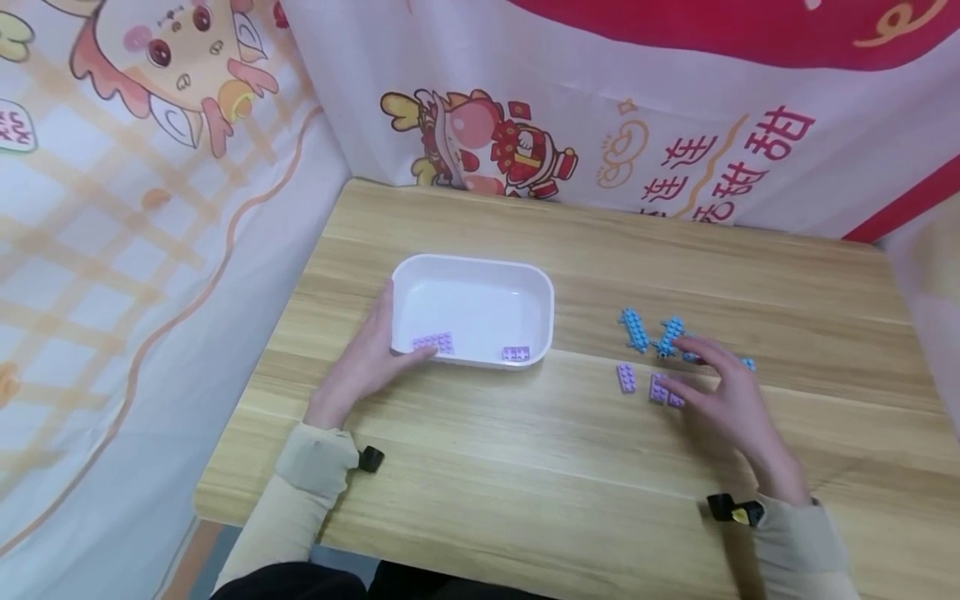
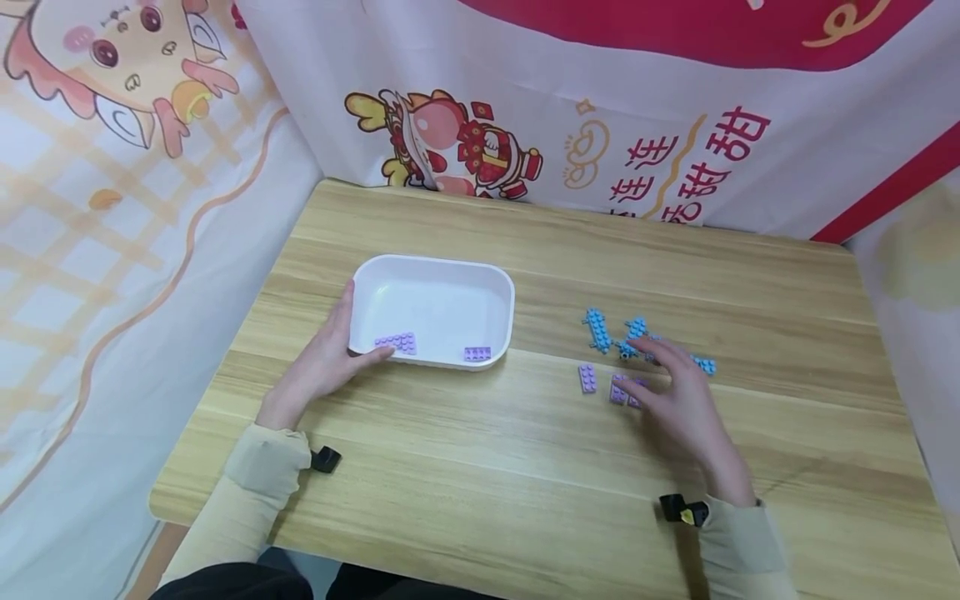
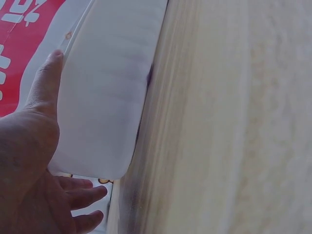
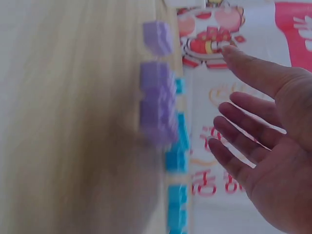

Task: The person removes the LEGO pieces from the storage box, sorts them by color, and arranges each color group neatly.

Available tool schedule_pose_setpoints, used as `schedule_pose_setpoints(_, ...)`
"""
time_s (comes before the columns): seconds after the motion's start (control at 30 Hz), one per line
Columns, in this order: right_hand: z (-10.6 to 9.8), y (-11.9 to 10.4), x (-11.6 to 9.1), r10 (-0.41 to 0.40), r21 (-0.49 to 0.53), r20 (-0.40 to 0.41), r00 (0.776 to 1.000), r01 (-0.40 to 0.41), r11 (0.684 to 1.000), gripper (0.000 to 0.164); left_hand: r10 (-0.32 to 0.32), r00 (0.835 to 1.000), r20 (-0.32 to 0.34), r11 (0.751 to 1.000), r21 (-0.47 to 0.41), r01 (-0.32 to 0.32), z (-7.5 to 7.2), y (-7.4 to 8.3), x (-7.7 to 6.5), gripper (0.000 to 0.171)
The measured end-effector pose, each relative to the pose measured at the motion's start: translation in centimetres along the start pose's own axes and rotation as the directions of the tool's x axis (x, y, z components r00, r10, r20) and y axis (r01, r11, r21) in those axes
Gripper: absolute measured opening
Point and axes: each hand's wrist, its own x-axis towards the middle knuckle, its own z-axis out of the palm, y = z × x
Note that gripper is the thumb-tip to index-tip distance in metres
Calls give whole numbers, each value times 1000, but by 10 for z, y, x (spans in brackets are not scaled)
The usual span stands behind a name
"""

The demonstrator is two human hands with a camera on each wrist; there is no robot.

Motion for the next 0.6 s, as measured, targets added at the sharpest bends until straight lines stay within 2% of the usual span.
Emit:
schedule_pose_setpoints(0.23,20,-28,28,-121,29,13,993,121,992,65,0,1000,-3,1000,-1,0,1,-1,0,140)
schedule_pose_setpoints(0.4,43,-54,48,-229,59,95,969,224,973,62,3,1000,-5,1000,0,-3,1,-1,1,140)
schedule_pose_setpoints(0.6,67,-83,70,-264,83,201,943,252,964,60,-12,1000,6,1000,5,12,0,0,0,141)
